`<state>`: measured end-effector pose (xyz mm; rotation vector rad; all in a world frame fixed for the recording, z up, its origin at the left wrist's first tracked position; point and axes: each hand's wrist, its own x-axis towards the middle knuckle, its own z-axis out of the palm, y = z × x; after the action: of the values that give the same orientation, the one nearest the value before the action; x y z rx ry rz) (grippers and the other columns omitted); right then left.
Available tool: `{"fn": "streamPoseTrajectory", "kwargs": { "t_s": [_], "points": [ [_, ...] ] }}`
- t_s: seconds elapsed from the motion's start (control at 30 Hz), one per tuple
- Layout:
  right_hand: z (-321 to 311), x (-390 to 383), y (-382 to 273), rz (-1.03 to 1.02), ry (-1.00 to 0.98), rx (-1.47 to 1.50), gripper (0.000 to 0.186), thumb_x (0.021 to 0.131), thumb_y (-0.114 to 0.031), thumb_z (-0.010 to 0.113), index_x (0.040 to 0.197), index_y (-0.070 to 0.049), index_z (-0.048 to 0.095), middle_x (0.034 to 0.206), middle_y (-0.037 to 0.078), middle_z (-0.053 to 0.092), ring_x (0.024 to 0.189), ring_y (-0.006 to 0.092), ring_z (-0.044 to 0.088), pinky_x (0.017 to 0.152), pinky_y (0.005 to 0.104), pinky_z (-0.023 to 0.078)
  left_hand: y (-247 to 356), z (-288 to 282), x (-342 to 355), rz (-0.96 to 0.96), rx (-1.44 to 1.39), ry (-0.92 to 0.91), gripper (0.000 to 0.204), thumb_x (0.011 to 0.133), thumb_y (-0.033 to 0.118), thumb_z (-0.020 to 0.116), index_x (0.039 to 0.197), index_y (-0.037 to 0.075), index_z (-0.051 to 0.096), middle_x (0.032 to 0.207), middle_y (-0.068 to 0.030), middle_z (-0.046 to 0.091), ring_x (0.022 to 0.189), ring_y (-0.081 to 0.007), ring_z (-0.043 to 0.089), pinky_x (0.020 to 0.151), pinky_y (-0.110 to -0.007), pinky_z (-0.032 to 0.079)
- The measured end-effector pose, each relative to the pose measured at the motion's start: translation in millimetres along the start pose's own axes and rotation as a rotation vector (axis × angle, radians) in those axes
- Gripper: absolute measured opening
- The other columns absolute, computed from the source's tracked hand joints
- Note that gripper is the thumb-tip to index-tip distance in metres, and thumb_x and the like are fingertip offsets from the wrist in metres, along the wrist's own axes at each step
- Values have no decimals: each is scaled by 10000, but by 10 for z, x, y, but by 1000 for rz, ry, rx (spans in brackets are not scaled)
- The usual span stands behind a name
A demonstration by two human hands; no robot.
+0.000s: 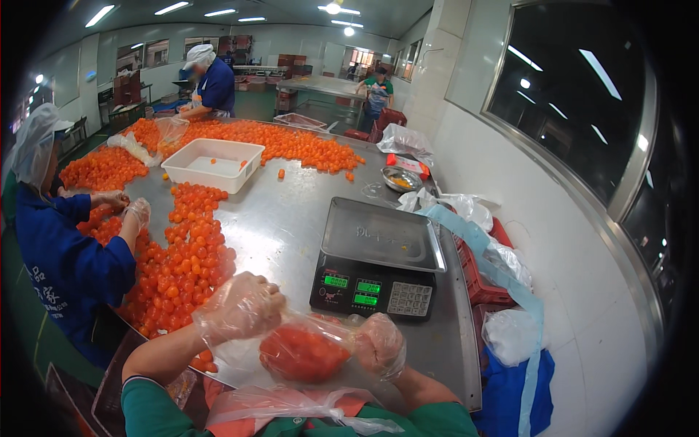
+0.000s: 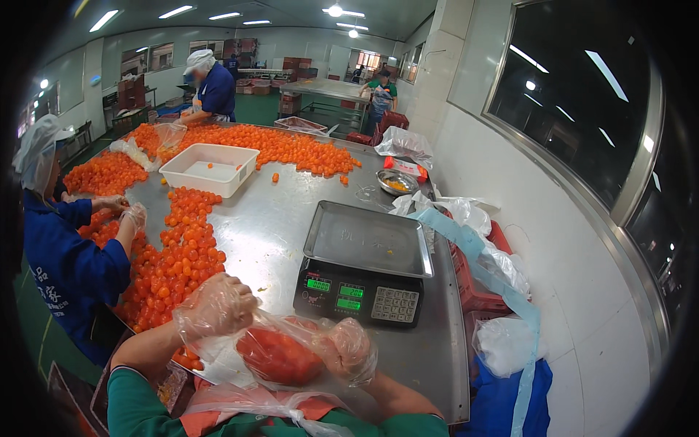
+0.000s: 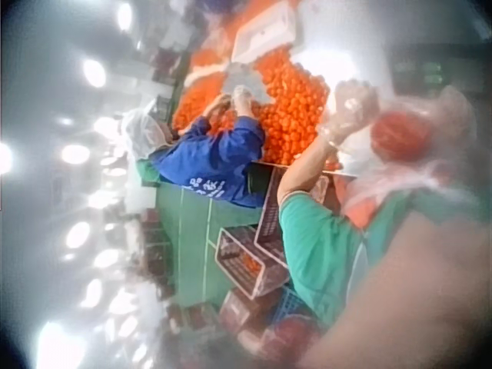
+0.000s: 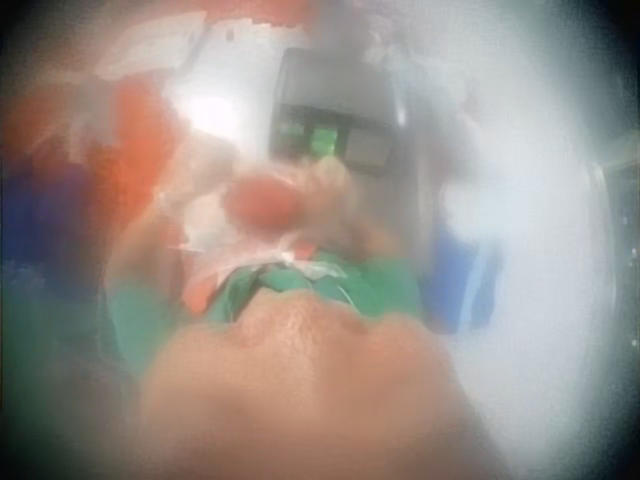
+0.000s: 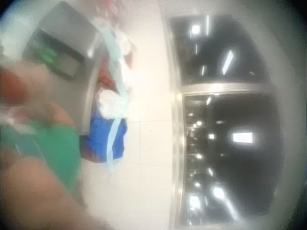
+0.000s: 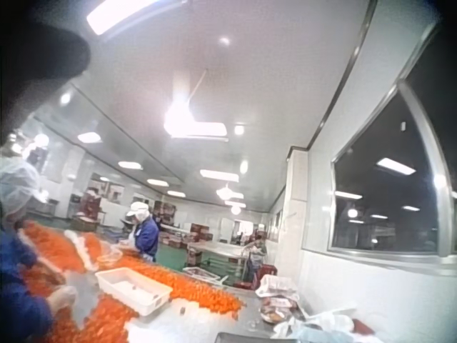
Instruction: The person scoops small red tomatoes from a large pile on a stainless steel table into clear plastic bags. They place the filled bags onto a digital scale to weigh them, then tie the bags and move them into a nearby crate. The process is repeated continuously with other workers visible in the background.
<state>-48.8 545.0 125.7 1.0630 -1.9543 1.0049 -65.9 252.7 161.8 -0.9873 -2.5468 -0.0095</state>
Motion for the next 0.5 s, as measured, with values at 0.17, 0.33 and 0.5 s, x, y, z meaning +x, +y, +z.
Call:
{"fn": "streamPoseTrajectory", "kwargs": {
  "t_s": [0.17, 0.33, 0.5],
  "points": [
    [30, -10, -18, -20, 13, -10, 158, 744, 19, 722, 740, -56, 584, 661, 108, 532, 554, 314, 499, 484, 414, 381, -207, 61, -220, -114, -58, 91, 100, 661, 118, 678, 736, 124, 613, 702, -31, 589, 665, -238, 572, 626, -392, 419],
    [25, 3, -37, -48, 2, 9, 157, 748, 28, 715, 736, -52, 580, 658, 113, 523, 542, 320, 490, 475, 415, 378, -224, 84, -272, -155, -70, 168, 131, 636, 73, 671, 740, 115, 602, 688, -40, 579, 647, -244, 567, 627, -393, 411],
    [62, -43, -34, -19, -15, -2, 161, 746, 38, 707, 739, -53, 574, 664, 112, 521, 561, 319, 505, 482, 412, 392, -297, 91, -402, -206, -76, 182, 145, 633, 53, 668, 747, 108, 597, 671, -44, 571, 638, -249, 571, 630, -396, 413]
  ]
}}
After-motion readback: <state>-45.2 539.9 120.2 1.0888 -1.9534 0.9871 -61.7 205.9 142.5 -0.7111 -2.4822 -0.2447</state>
